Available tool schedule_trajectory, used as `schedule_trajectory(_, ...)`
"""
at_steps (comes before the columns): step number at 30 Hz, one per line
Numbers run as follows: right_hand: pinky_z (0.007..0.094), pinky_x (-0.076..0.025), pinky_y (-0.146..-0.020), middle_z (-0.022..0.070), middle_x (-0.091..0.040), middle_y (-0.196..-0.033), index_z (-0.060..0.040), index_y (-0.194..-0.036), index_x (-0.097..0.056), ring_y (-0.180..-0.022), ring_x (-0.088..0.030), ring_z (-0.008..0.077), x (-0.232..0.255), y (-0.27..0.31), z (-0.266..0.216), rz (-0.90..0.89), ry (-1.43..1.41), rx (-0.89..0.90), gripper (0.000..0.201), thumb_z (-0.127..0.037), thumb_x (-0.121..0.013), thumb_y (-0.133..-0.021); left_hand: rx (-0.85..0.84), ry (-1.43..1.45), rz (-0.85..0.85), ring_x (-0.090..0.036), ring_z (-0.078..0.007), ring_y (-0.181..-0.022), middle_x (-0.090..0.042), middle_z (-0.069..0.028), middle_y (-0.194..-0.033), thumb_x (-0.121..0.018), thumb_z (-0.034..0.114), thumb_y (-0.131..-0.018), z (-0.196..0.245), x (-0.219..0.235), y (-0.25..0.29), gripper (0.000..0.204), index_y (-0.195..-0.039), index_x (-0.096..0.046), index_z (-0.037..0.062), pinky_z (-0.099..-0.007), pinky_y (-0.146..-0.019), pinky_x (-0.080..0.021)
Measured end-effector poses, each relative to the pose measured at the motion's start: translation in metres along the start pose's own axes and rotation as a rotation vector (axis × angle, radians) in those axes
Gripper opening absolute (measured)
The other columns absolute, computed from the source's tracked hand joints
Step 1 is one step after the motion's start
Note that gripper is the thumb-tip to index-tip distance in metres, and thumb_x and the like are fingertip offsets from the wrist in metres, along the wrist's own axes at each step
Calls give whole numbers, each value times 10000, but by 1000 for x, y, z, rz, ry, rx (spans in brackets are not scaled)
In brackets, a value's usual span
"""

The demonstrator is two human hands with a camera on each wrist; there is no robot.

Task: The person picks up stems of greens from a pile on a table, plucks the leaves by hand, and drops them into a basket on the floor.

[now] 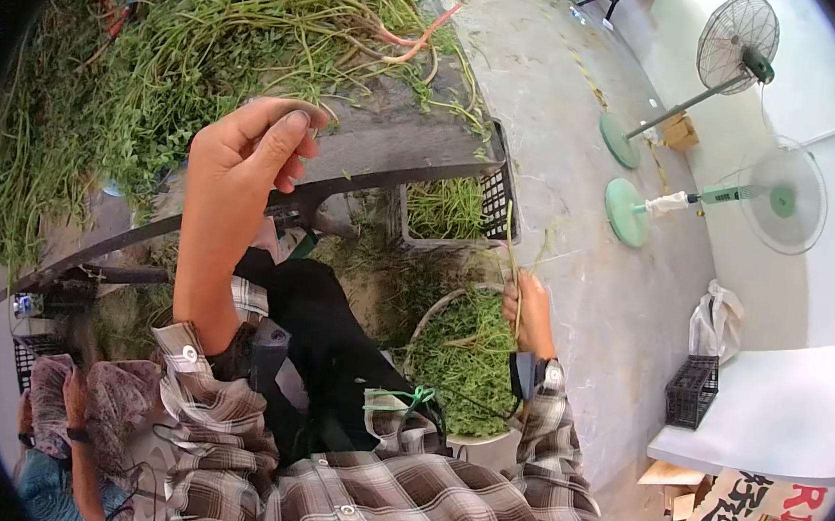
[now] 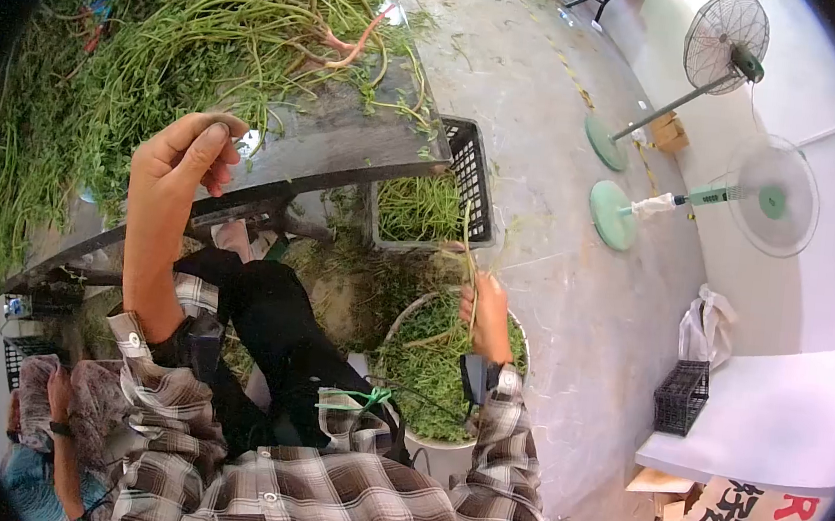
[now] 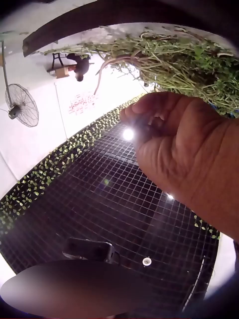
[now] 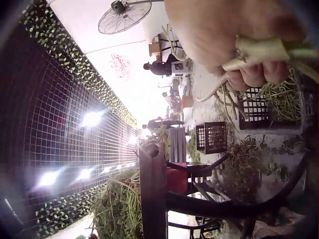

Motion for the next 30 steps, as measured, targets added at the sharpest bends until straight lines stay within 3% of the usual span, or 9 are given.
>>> schedule_trajectory(4, 222, -321, -383, 0, -479, -603, -77, -896, -507, -435, -399, 85, -15, -50, -37, -64, 19, 54, 224, -290, -441, -920, -7, 17, 7, -484, -38, -593, -572, 6, -716, -530, 157, -891, 1, 2, 0, 184, -916, -643, 14, -178, -523, -394)
schedule_trajectory(7, 278, -429, -512, 76, -591, -717, -44, -925, -562, -563, -527, 162, -18, -103, -91, -18, 191, 251, 252, -265, -442, -908, 10, 48, -6, -482, -40, -594, -567, 6, -717, -530, 155, -891, 0, -1, 0, 183, -913, -640, 10, -178, -524, -392)
schedule_trajectory(9, 282, -449, -574, 96, -581, -857, -4, -967, -557, -724, -559, 171, 2, -133, -115, 161, 786, 587, 364, -348, -462, -894, 15, 53, -6, -481, -39, -597, -564, 6, -720, -529, 152, -891, 2, 1, 0, 183, -913, -636, 5, -176, -526, -391)
schedule_trajectory(10, 294, -466, -626, 91, -579, -945, 10, -1009, -551, -842, -555, 156, 4, -133, -112, 168, 741, 530, 381, -340, -494, -869, 12, 52, 10, -480, -37, -596, -564, 8, -717, -528, 150, -891, 3, 4, 0, 181, -912, -636, 6, -175, -526, -391)
schedule_trajectory(13, 300, -479, -648, 81, -584, -964, -3, -1071, -550, -846, -563, 156, -9, -114, -94, 176, 676, 515, 356, -289, -504, -865, 9, 45, 40, -484, -43, -588, -565, 7, -713, -517, 155, -898, 3, 12, 0, 192, -917, -635, 5, -182, -523, -394)
schedule_trajectory(14, 289, -487, -660, 77, -587, -973, -12, -1117, -539, -860, -571, 152, -19, -103, -78, 100, 591, 385, 340, -234, -509, -862, -5, 31, 34, -489, -50, -580, -566, 5, -713, -506, 163, -904, 5, 13, 0, 206, -924, -634, 3, -190, -521, -397)
schedule_trajectory(20, 264, -506, -604, 107, -598, -937, 50, -1116, -522, -753, -605, 149, -66, -60, -7, -121, 389, 155, 304, -133, -490, -875, -4, 70, 69, -493, -50, -580, -572, 0, -707, -518, 170, -901, 7, 20, 1, 204, -925, -634, 4, -191, -519, -395)
schedule_trajectory(27, 258, -501, -599, 101, -608, -938, 59, -1079, -541, -766, -610, 144, -127, -26, -45, -239, 424, 206, 281, -135, -482, -884, -43, 147, 177, -479, -33, -565, -570, 3, -683, -543, 166, -890, 13, 42, 3, 185, -914, -639, 10, -175, -500, -382)
schedule_trajectory(30, 246, -452, -530, 67, -596, -769, 39, -893, -568, -608, -559, 122, -154, -3, -86, -287, 467, 314, 218, -154, -467, -900, -117, 296, 350, -470, -37, -529, -565, 0, -665, -544, 186, -894, 21, 67, 9, 203, -909, -640, 8, -185, -475, -365)
Point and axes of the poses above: each hand's wrist, its own y-axis away from the middle knuckle, its own x-axis out of the back of the hand, z = x × y, the point moved 10 cm from there along -y, towards the middle knuckle
